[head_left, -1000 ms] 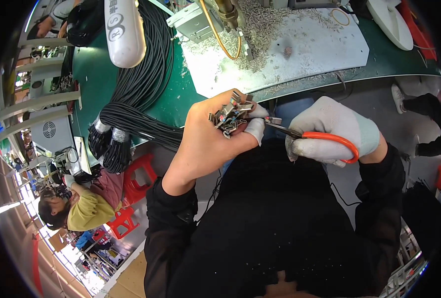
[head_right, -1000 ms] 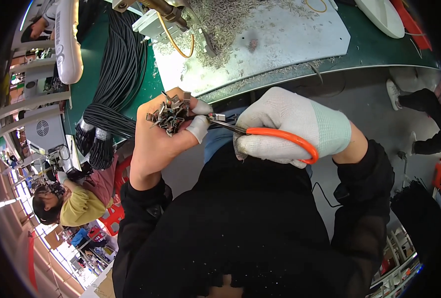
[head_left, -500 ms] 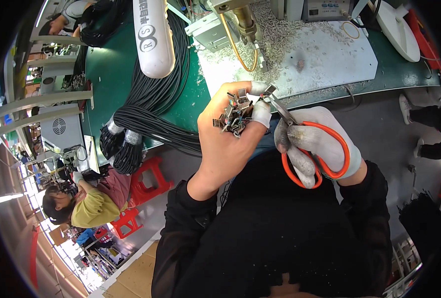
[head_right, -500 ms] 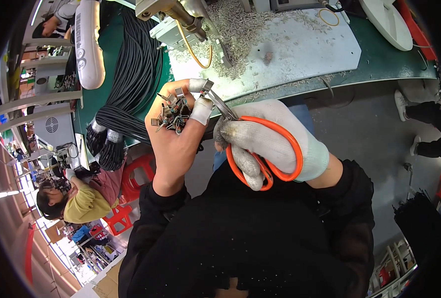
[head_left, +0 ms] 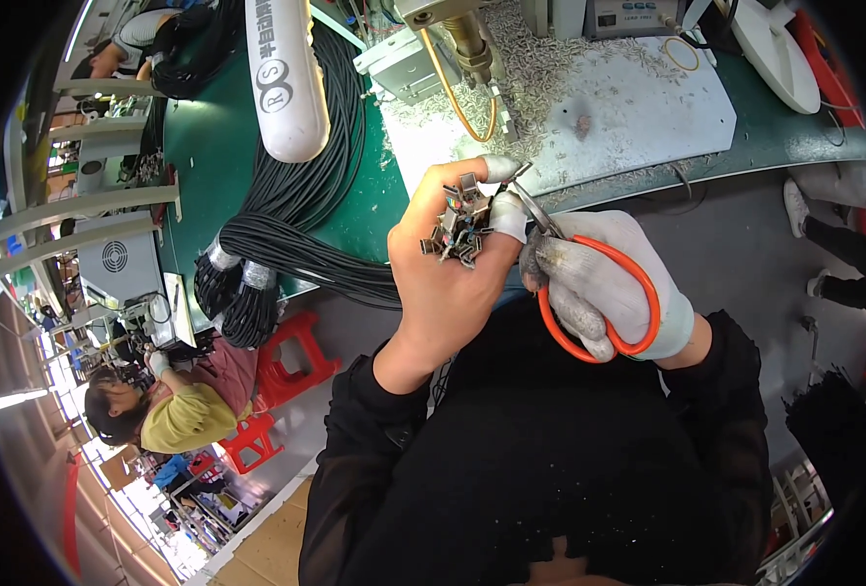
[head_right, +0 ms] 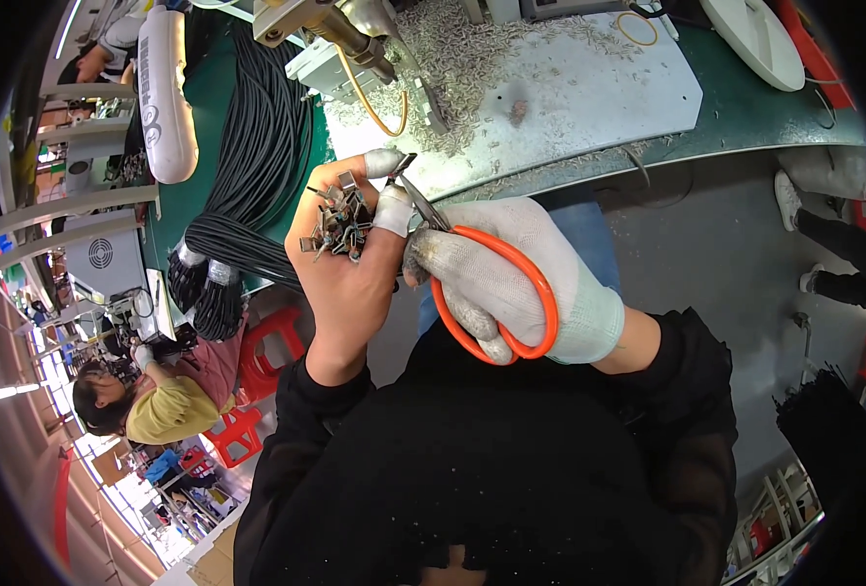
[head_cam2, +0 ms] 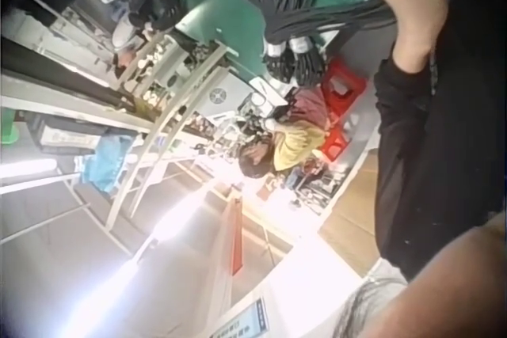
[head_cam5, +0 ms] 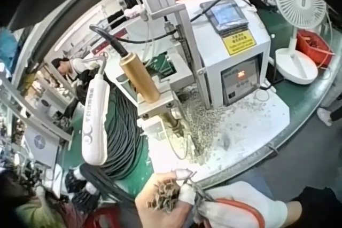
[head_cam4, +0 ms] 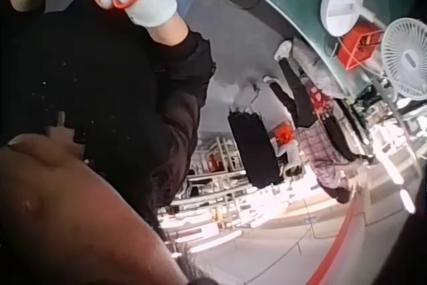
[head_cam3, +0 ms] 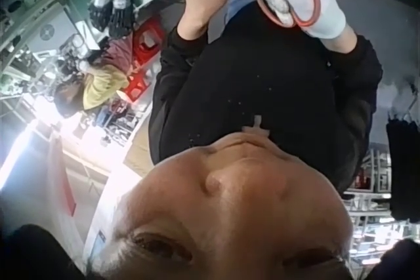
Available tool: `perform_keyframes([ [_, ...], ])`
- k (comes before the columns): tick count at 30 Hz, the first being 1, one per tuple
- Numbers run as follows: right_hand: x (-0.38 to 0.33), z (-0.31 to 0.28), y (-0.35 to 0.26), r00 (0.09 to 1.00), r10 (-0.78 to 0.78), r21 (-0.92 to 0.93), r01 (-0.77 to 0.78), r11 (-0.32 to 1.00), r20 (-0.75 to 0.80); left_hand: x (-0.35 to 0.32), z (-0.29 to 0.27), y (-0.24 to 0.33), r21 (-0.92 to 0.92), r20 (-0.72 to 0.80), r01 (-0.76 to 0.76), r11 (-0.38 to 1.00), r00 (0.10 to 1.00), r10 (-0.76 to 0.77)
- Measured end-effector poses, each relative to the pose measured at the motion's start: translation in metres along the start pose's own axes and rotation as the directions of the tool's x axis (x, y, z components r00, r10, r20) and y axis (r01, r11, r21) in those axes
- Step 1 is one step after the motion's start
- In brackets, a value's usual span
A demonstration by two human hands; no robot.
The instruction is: The person gathers a bundle of cables and moves it to a workstation. They then use shears to trim the ends of the wires before inserting them into a machine to be processed.
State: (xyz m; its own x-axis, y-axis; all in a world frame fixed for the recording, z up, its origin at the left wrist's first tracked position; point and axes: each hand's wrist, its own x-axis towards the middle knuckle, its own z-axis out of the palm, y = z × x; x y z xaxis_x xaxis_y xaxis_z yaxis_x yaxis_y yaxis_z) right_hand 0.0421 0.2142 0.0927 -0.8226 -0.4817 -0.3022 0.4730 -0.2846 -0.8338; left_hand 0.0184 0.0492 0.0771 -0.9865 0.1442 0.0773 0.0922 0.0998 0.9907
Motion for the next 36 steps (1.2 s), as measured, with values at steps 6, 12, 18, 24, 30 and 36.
perform_keyframes([
  [6, -0.003, -0.009, 0.000, 1.000, 0.002, -0.076, -0.003, 0.997, -0.009, 0.005, -0.001, -0.002, 0.009, 0.018, 0.051, 0.999, 0.999, -0.051],
  [12, 0.000, -0.001, 0.019, 0.930, -0.294, -0.045, 0.291, 0.956, -0.222, 0.005, 0.002, 0.001, 0.044, 0.050, 0.000, 0.999, 0.999, -0.003],
  [18, 0.008, -0.016, 0.015, 0.721, -0.672, -0.858, 0.230, 0.460, -0.167, 0.004, -0.008, 0.003, -0.017, 0.280, 0.167, 0.986, 0.947, -0.156],
  [24, -0.020, -0.052, 0.026, 0.716, -0.558, -0.818, -0.032, 0.574, -0.419, 0.014, -0.027, -0.020, -0.129, 0.038, -0.035, 0.991, 0.998, 0.041],
  [30, -0.018, -0.034, -0.019, 0.915, -0.369, -0.670, 0.173, 0.722, -0.162, 0.009, -0.007, 0.002, 0.190, 0.485, 0.008, 0.982, 0.869, -0.100],
  [36, 0.001, -0.040, -0.016, 0.991, -0.129, -0.355, 0.109, 0.928, -0.033, 0.010, -0.009, 0.010, 0.226, 0.451, 0.145, 0.963, 0.861, -0.236],
])
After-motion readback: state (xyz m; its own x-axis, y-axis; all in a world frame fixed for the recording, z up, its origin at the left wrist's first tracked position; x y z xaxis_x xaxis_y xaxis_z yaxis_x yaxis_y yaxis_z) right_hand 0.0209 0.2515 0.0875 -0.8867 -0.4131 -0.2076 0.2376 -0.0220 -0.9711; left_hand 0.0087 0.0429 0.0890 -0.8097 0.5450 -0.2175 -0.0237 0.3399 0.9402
